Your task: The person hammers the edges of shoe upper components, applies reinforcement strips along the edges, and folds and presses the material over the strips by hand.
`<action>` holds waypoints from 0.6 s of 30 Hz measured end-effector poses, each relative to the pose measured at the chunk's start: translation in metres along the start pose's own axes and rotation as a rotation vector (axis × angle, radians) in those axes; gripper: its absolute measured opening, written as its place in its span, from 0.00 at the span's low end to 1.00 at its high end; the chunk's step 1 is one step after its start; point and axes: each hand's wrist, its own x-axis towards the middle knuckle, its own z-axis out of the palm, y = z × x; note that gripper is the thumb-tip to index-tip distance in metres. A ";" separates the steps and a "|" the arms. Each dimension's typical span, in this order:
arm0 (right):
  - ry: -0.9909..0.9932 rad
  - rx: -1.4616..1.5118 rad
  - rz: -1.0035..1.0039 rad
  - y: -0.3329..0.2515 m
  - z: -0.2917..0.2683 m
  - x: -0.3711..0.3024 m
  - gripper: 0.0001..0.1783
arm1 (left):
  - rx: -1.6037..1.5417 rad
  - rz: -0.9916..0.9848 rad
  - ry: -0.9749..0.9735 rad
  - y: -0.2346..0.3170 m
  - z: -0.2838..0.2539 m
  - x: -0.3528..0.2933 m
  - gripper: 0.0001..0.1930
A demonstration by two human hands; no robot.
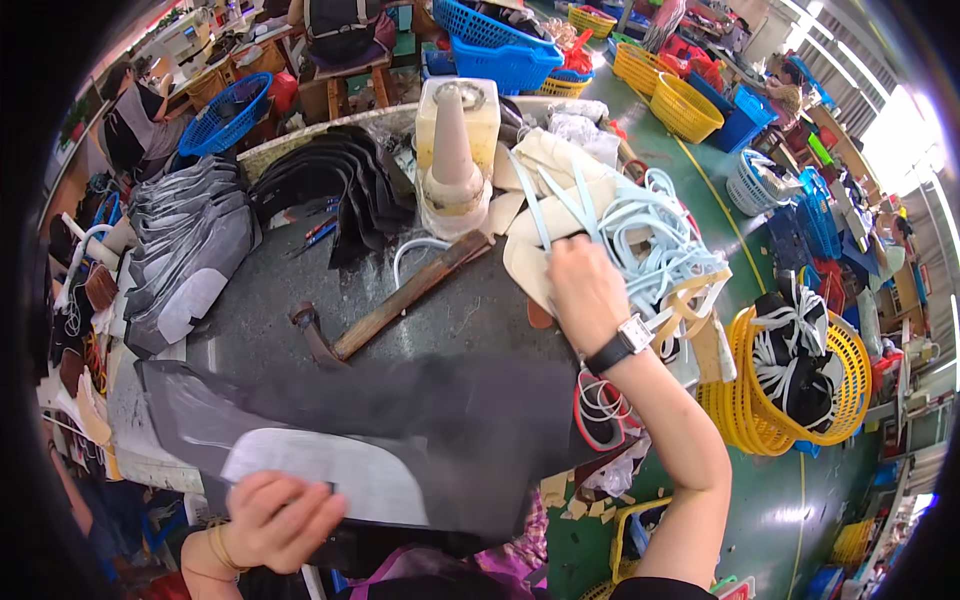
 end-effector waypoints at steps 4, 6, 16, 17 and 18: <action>0.136 -0.076 0.297 0.032 0.023 0.036 0.14 | 0.006 0.003 -0.117 0.005 0.059 -0.020 0.14; 0.236 -0.043 0.257 0.037 0.032 0.051 0.14 | -0.113 -0.065 -0.175 0.000 0.070 -0.029 0.12; -0.102 1.601 0.168 -0.006 -0.043 0.060 0.13 | -0.512 -0.123 -0.164 -0.030 0.023 0.008 0.19; -0.161 1.649 0.102 -0.016 -0.056 0.057 0.17 | -0.509 -0.153 -0.172 -0.021 0.026 0.004 0.19; -0.185 1.592 0.079 -0.024 -0.068 0.052 0.24 | -0.545 -0.019 -0.216 -0.013 0.034 0.000 0.17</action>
